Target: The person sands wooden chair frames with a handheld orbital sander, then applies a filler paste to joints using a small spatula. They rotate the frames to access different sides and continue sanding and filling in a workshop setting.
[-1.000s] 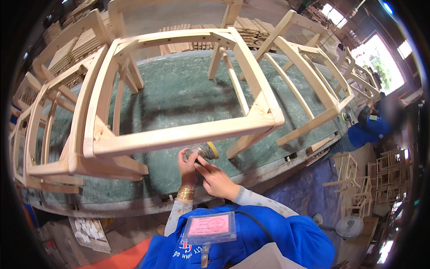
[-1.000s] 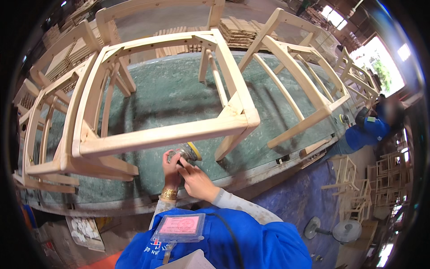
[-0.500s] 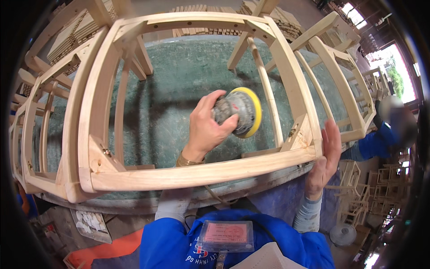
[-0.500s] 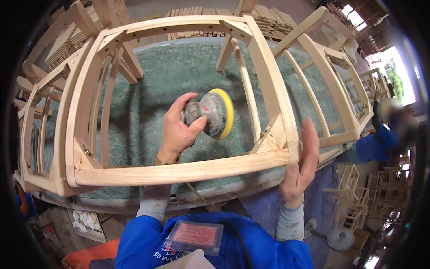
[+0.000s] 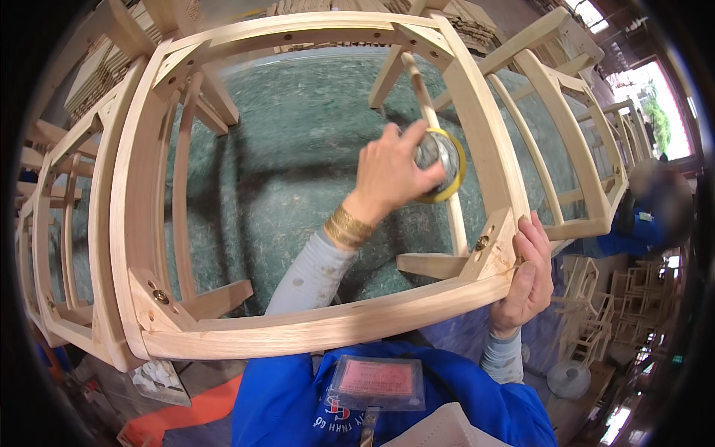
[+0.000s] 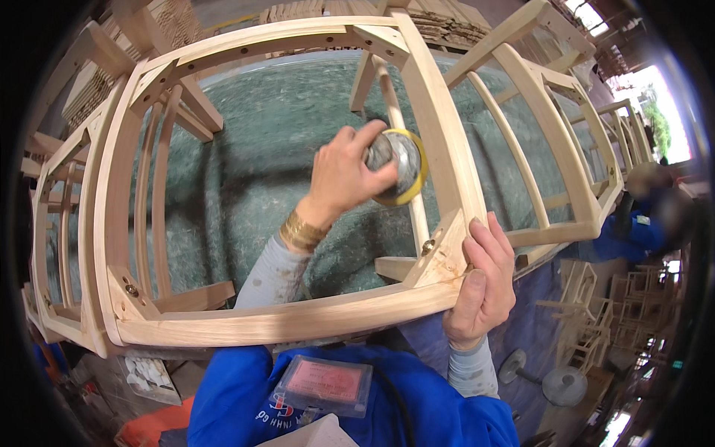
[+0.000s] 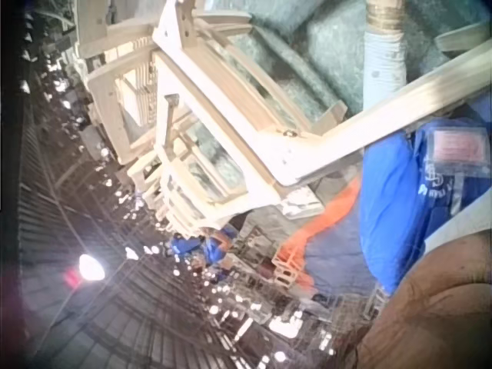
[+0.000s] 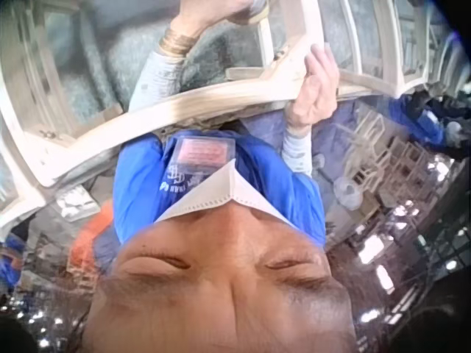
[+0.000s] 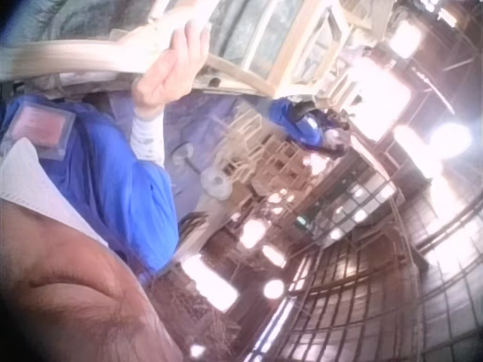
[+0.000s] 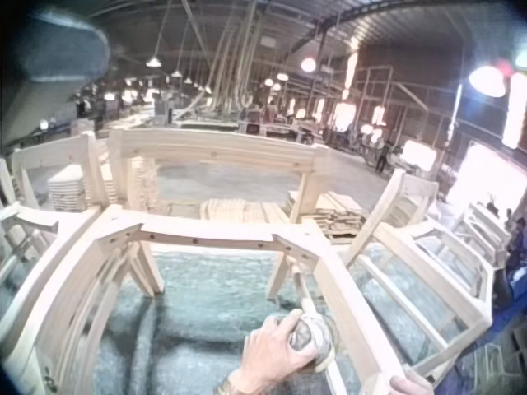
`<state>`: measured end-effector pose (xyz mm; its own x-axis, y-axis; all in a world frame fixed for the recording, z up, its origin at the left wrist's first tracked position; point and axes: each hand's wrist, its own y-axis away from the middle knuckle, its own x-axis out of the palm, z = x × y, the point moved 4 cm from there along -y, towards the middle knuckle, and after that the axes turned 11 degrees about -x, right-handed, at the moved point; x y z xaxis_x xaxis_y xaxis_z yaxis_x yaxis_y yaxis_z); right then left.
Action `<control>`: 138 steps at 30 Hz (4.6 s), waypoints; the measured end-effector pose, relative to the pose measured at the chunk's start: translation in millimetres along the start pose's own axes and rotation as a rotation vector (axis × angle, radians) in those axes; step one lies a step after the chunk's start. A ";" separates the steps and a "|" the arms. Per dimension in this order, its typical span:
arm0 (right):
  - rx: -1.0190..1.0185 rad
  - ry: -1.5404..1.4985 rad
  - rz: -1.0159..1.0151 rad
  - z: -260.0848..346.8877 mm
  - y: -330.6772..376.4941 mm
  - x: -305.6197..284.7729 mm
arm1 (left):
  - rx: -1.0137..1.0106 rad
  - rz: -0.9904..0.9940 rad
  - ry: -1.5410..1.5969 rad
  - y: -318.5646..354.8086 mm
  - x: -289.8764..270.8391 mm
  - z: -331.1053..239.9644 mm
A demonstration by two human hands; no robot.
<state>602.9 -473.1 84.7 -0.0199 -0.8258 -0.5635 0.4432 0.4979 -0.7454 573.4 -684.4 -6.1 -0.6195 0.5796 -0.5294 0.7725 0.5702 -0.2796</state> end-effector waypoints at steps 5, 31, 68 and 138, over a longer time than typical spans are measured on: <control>0.013 0.012 0.006 -3.9 -0.7 -1.4 | 0.010 0.076 -0.099 -21.2 2.5 -8.2; 0.021 -0.059 -0.059 -4.1 3.6 0.2 | 0.076 0.010 -0.210 -34.7 1.6 -10.6; 0.048 -0.060 -0.144 -2.1 6.1 2.7 | -0.052 -0.238 0.163 -8.4 19.4 32.8; 0.046 -0.578 0.199 63.9 161.1 27.3 | -0.062 -0.592 0.015 317.9 -286.6 30.7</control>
<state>731.0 -432.3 -28.0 0.5509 -0.7344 -0.3965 0.4272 0.6563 -0.6219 1000.8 -687.2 32.1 -0.9446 0.1611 -0.2860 0.2860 0.8314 -0.4764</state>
